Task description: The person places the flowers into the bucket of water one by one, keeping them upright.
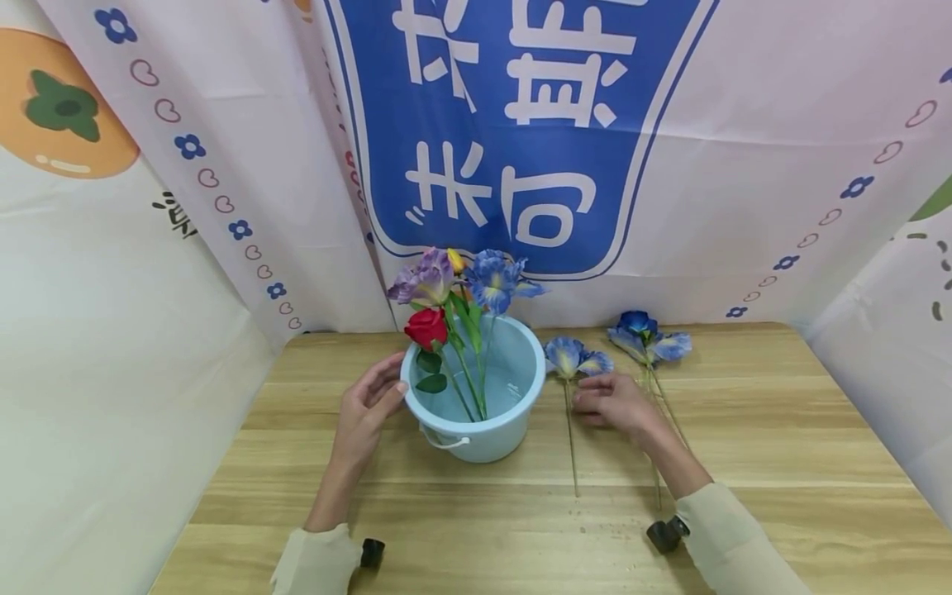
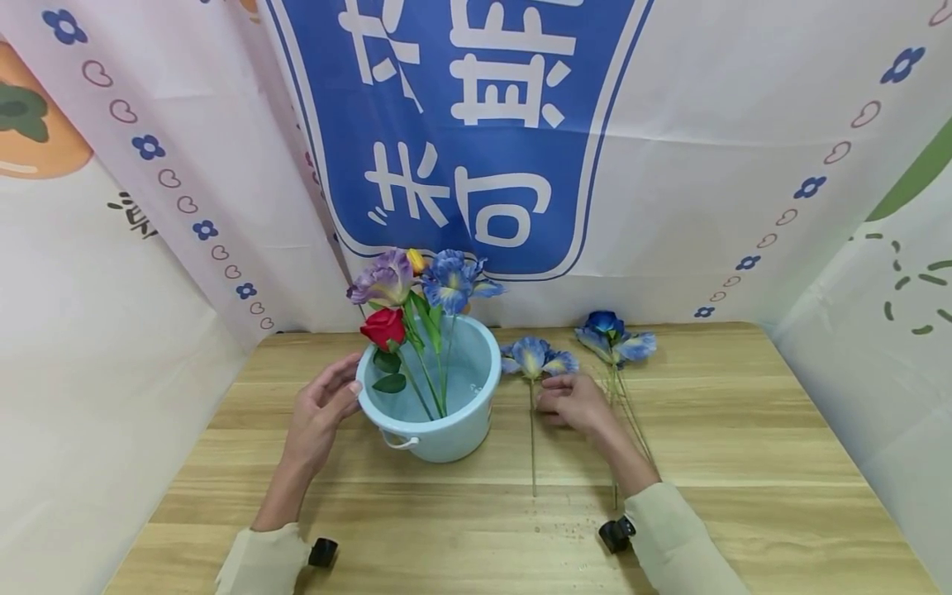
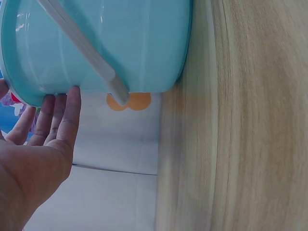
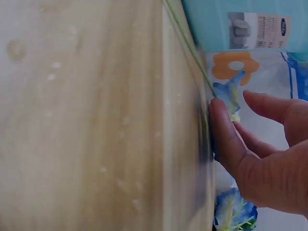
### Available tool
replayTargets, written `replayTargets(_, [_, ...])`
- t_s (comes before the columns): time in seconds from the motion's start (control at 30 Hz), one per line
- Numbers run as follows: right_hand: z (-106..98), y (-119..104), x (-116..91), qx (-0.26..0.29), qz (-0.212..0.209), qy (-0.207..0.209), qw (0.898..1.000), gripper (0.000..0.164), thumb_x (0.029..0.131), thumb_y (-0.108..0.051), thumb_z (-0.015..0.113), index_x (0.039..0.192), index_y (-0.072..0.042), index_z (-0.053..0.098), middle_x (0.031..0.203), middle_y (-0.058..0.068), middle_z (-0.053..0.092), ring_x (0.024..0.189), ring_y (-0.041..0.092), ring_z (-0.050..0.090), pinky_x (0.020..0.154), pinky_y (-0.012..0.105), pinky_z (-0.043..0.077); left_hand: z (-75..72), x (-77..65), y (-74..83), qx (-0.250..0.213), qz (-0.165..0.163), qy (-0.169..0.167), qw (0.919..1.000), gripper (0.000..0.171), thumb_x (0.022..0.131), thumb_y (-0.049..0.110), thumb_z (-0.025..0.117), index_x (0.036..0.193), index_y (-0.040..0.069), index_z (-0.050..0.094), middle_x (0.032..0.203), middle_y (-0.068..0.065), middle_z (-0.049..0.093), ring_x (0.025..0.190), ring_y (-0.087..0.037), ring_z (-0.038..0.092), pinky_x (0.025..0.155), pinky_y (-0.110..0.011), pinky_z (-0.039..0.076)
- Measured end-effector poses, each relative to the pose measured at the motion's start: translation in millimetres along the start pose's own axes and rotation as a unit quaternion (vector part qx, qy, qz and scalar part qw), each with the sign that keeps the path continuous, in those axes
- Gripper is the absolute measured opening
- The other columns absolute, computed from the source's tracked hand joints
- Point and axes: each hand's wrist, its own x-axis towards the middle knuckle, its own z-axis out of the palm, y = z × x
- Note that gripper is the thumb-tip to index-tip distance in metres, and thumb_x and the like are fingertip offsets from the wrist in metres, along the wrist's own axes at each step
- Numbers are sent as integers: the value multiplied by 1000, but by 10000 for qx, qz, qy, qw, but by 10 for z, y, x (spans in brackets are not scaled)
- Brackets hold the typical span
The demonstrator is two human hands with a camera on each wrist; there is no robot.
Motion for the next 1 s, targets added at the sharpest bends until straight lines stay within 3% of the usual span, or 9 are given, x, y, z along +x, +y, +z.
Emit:
replayTargets(0.33, [70,52,73,197,134,-154,9996,50,99,1,71,142,18,53,127,31,72,98,22,79,86,37,71,-6,3,0,16,48,-22,10000,49,104,5,64,152,-1,55,142,-25,63,114,-6,71,96,-25,66])
replayTargets(0.7, [84,24,50,234,276,8,9993,44,99,5,70,141,11,57,132,30,70,97,23,78,82,36,71,-4,-8,10,11,71,-34,10000,49,104,5,65,152,-1,55,134,-5,68,114,-6,71,96,-26,66])
replayTargets(1.0, [-31,-173,-105,255,-253,216,9991,52,99,3,71,145,13,51,133,29,66,103,23,76,85,33,71,0,-6,10,-15,23,-16,10000,50,104,5,65,152,-1,54,132,2,69,114,-6,71,96,-25,66])
